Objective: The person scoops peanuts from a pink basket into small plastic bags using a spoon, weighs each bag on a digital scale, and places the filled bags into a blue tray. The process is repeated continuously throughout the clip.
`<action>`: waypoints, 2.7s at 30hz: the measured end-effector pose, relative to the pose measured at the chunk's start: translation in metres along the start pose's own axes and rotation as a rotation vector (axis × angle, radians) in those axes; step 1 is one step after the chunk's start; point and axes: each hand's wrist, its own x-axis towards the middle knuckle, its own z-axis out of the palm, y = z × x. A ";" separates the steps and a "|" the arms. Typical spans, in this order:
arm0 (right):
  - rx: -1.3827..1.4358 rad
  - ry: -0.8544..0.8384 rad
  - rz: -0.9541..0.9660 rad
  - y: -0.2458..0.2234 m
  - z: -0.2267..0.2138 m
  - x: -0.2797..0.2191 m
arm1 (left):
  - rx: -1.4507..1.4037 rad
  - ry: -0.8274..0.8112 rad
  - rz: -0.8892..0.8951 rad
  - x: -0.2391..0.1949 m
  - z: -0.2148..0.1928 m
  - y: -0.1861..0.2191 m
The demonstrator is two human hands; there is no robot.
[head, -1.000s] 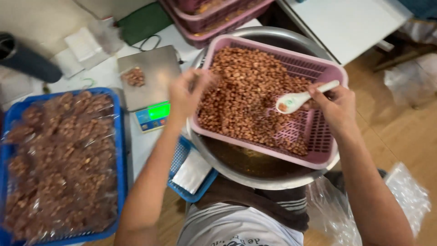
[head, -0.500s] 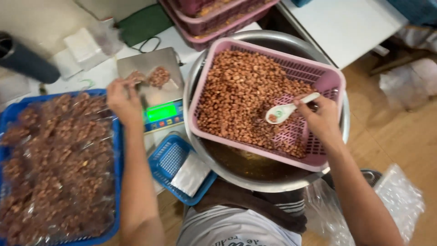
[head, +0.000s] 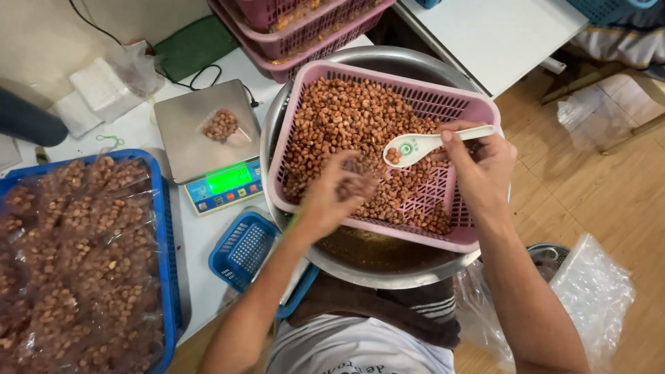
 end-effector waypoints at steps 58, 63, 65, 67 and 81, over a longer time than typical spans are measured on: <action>-0.502 -0.462 0.479 0.086 0.060 0.002 | 0.200 0.311 -0.603 -0.128 -0.093 -0.050; 0.210 -0.265 0.722 0.109 0.046 0.000 | -0.387 0.297 -0.443 -0.085 -0.060 -0.062; 0.258 -0.226 0.669 0.081 0.041 0.004 | -0.538 0.270 -0.509 -0.064 -0.048 -0.067; 0.241 -0.216 0.595 0.044 0.037 0.009 | -0.475 0.232 -0.457 -0.044 -0.040 -0.061; -0.480 -0.313 -0.603 -0.003 0.028 0.009 | -0.028 -0.074 -0.157 0.022 0.008 -0.020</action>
